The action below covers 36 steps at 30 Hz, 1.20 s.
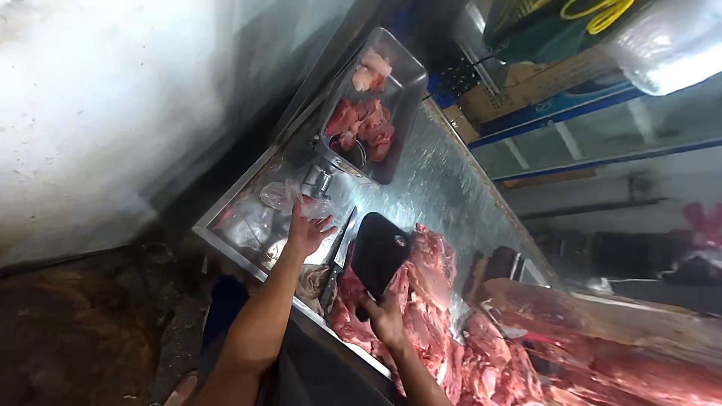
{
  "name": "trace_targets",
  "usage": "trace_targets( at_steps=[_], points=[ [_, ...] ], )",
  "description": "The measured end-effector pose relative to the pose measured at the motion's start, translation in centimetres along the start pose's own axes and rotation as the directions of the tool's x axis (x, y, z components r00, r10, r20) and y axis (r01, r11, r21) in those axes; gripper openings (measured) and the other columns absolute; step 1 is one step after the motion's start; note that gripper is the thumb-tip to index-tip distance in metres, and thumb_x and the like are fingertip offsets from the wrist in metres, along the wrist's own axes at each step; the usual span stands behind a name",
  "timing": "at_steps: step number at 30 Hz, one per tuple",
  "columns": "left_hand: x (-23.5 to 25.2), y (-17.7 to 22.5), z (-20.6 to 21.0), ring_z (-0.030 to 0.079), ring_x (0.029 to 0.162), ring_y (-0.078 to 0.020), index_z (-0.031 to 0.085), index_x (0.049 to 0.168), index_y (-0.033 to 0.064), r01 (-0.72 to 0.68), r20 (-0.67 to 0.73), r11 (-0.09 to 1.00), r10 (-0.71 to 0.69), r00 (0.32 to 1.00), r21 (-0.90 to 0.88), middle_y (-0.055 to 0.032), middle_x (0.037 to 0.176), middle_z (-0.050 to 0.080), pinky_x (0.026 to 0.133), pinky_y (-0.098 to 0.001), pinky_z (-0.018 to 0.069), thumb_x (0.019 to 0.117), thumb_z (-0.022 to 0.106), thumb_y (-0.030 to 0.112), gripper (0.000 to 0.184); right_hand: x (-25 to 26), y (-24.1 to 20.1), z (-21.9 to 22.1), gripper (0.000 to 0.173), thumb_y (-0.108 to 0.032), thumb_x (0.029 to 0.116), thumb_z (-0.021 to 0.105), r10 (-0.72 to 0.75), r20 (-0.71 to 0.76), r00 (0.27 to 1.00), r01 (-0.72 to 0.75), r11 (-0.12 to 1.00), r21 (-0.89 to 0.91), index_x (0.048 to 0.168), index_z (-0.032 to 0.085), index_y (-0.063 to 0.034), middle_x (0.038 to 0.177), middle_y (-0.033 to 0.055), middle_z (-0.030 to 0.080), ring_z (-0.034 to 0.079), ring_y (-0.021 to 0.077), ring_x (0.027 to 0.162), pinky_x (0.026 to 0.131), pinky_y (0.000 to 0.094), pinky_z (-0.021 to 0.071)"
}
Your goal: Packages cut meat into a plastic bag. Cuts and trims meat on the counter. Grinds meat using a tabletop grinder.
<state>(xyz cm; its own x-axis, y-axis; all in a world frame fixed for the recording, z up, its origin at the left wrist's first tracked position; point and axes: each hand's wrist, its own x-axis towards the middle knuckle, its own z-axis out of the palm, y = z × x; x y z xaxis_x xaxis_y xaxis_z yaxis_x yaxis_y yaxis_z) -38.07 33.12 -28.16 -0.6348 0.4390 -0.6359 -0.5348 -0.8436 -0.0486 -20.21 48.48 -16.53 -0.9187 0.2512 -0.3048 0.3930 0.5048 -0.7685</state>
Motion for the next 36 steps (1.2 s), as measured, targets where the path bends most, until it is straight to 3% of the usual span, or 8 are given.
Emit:
trace_targets(
  at_steps=[4, 8, 11, 14, 17, 26, 29, 36],
  points=[
    [1.2, 0.8, 2.0, 0.066, 0.112, -0.0352, 0.042, 0.149, 0.0198, -0.081, 0.094, 0.978, 0.1, 0.991, -0.191, -0.0166, 0.133, 0.061, 0.087, -0.0555, 0.0583, 0.0918, 0.04, 0.081, 0.084, 6.4, -8.4, 2.5, 0.024, -0.028, 0.0958, 0.061, -0.201, 0.062, 0.978, 0.202, 0.979, -0.001, 0.093, 0.064, -0.0042, 0.064, -0.0009, 0.061, 0.06, 0.0121, 0.054, 0.054, 0.0338, 0.0561],
    [1.4, 0.4, 0.7, 0.067, 0.073, -0.0163, 0.056, 0.116, 0.0119, -0.193, 0.152, 0.981, 0.195, 0.969, -0.032, -0.0041, 0.086, 0.066, 0.072, -0.0353, 0.06, 0.1057, 0.055, 0.026, 0.018, 13.0, -15.3, 5.6, 0.021, -0.025, 0.0992, 0.061, -0.424, 0.111, 0.899, 0.426, 0.905, 0.005, 0.09, 0.066, -0.0073, 0.067, -0.0005, 0.063, 0.062, 0.0129, 0.057, 0.056, 0.0349, 0.0568],
    [1.4, 0.1, -0.9, 0.071, 0.085, -0.0209, 0.052, 0.128, 0.0082, -0.182, 0.189, 0.983, 0.182, 0.965, -0.022, -0.0091, 0.1, 0.068, 0.08, -0.0375, 0.0614, 0.1006, 0.058, 0.002, 0.029, 15.7, -18.9, 7.6, 0.024, -0.032, 0.1036, 0.059, -0.535, 0.127, 0.835, 0.534, 0.844, 0.045, 0.1, 0.063, -0.0091, 0.073, 0.0017, 0.066, 0.066, 0.0171, 0.061, 0.061, 0.0396, 0.0617],
    [1.9, 0.2, -0.8, 0.069, 0.087, -0.0233, 0.053, 0.123, 0.0108, -0.14, 0.208, 0.97, 0.181, 0.961, -0.199, -0.009, 0.1, 0.066, 0.082, -0.0427, 0.0612, 0.1039, 0.058, 0.02, 0.021, 16.9, -20.1, 9.7, 0.021, -0.03, 0.1067, 0.053, -0.568, 0.089, 0.818, 0.564, 0.823, 0.066, 0.107, 0.061, -0.0104, 0.071, 0.0007, 0.062, 0.063, 0.0156, 0.058, 0.057, 0.0349, 0.0595],
    [2.6, 0.9, -0.3, 0.066, 0.103, -0.0242, 0.049, 0.137, 0.0165, -0.102, 0.188, 0.96, 0.153, 0.97, -0.259, -0.0097, 0.117, 0.065, 0.09, -0.0463, 0.0574, 0.1015, 0.06, 0.046, 0.048, 18.3, -18.8, 11.4, 0.017, -0.024, 0.1065, 0.051, -0.596, 0.061, 0.8, 0.592, 0.802, 0.077, 0.097, 0.057, -0.0108, 0.068, 0.0003, 0.06, 0.062, 0.0157, 0.057, 0.058, 0.0358, 0.0595],
    [2.8, 0.4, -0.4, 0.066, 0.091, -0.017, 0.055, 0.13, 0.0207, -0.213, 0.167, 0.961, 0.243, 0.956, -0.176, -0.0042, 0.106, 0.066, 0.077, -0.0385, 0.0581, 0.0956, 0.071, 0.025, 0.038, 20.7, -14.2, 13.1, 0.014, -0.013, 0.103, 0.052, -0.592, 0.006, 0.806, 0.591, 0.806, -0.033, 0.091, 0.057, -0.0073, 0.062, 0.0004, 0.06, 0.063, 0.0168, 0.054, 0.056, 0.0385, 0.0598],
    [2.4, 0.8, 0.1, 0.065, 0.088, -0.0172, 0.054, 0.133, 0.021, -0.241, 0.111, 0.963, 0.255, 0.961, -0.121, -0.0049, 0.105, 0.065, 0.075, -0.0389, 0.0578, 0.0956, 0.071, 0.036, 0.044, 20.4, -15.8, 13.0, 0.016, -0.013, 0.1039, 0.051, -0.641, -0.011, 0.767, 0.641, 0.767, 0.007, 0.089, 0.056, -0.0091, 0.062, -0.0007, 0.059, 0.063, 0.0167, 0.054, 0.057, 0.0391, 0.0599],
    [3.3, 1.7, 0.9, 0.064, 0.084, -0.0201, 0.053, 0.131, 0.0145, -0.271, 0.012, 0.942, 0.278, 0.96, -0.199, -0.009, 0.102, 0.063, 0.07, -0.0401, 0.0574, 0.0926, 0.072, 0.018, 0.043, 18.4, -20.9, 13.7, 0.011, -0.012, 0.1049, 0.049, -0.779, -0.038, 0.626, 0.768, 0.608, 0.198, 0.094, 0.049, -0.0093, 0.059, -0.0007, 0.051, 0.057, 0.0178, 0.05, 0.053, 0.0405, 0.0577]
  ],
)
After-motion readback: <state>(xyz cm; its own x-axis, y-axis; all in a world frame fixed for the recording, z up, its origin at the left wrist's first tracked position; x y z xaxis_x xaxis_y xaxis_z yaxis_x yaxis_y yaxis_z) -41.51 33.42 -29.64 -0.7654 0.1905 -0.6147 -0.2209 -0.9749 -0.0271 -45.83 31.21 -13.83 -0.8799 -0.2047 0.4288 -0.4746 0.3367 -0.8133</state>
